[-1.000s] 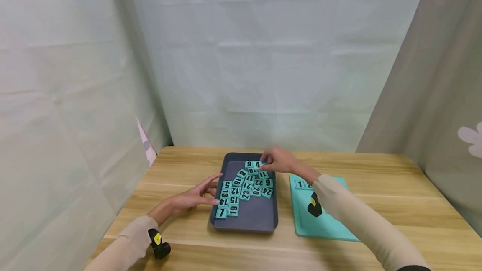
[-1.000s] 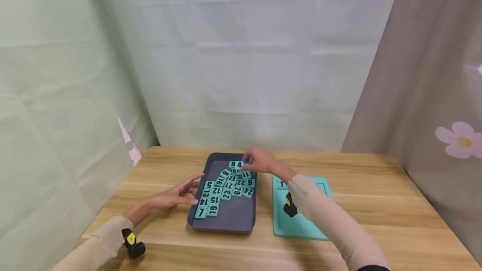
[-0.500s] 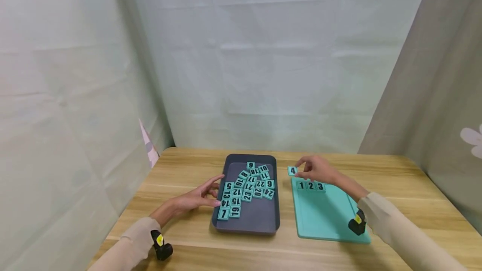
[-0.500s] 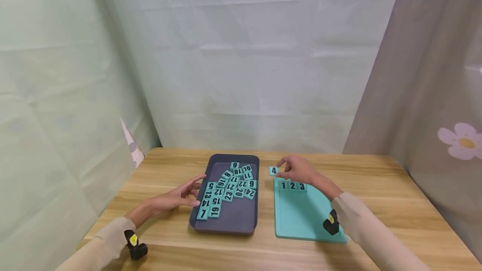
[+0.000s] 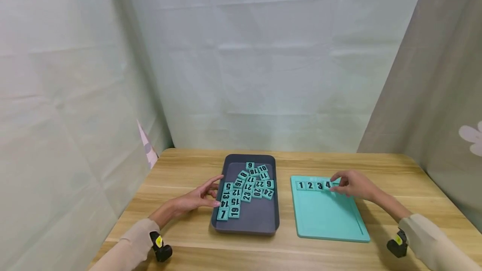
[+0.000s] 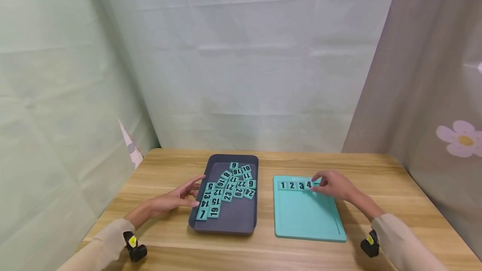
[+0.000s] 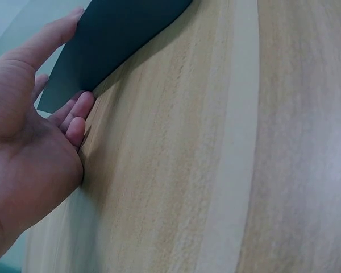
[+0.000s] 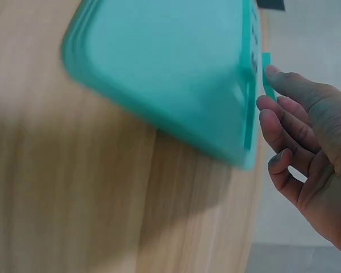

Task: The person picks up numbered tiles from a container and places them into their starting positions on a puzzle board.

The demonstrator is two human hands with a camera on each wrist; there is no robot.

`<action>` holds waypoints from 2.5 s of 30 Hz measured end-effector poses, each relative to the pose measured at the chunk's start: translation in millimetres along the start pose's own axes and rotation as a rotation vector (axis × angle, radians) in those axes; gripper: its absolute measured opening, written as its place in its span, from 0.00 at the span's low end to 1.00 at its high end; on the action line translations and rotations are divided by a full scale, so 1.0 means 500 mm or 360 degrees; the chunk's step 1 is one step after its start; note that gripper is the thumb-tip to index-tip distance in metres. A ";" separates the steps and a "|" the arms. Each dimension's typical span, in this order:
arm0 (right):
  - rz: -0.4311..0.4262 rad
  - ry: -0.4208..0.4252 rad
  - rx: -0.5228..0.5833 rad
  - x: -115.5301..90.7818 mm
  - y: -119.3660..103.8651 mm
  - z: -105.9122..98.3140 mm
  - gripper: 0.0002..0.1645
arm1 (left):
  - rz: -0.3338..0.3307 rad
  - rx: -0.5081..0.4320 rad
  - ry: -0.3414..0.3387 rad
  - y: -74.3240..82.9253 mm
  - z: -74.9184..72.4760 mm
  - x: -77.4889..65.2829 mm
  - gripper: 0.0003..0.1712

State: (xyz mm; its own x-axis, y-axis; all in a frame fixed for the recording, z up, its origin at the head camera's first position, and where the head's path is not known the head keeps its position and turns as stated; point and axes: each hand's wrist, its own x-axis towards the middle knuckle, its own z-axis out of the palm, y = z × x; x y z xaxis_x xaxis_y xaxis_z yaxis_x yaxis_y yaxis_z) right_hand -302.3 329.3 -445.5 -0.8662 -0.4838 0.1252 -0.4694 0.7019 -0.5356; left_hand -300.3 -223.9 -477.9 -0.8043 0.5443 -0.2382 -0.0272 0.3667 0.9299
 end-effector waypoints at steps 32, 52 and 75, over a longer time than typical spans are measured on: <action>0.0044 0.0029 -0.0063 -0.011 0.029 0.015 0.17 | 0.0006 0.0012 -0.0017 0.003 0.002 -0.003 0.50; -0.0162 -0.0045 -0.0115 0.061 -0.063 0.010 0.17 | -0.0010 -0.0002 -0.0010 0.001 0.003 0.000 0.50; -0.0603 -0.0428 -0.0270 0.320 -0.356 0.169 0.18 | -0.0009 -0.0013 -0.0012 -0.006 0.007 -0.014 0.49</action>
State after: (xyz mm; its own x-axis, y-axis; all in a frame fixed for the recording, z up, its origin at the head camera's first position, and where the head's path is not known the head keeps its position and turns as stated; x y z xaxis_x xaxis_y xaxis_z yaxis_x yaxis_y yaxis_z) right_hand -342.7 82.9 -400.5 -0.5647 -0.8236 0.0527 -0.7835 0.5150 -0.3477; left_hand -292.6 -225.9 -479.8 -0.7996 0.5480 -0.2458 -0.0368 0.3637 0.9308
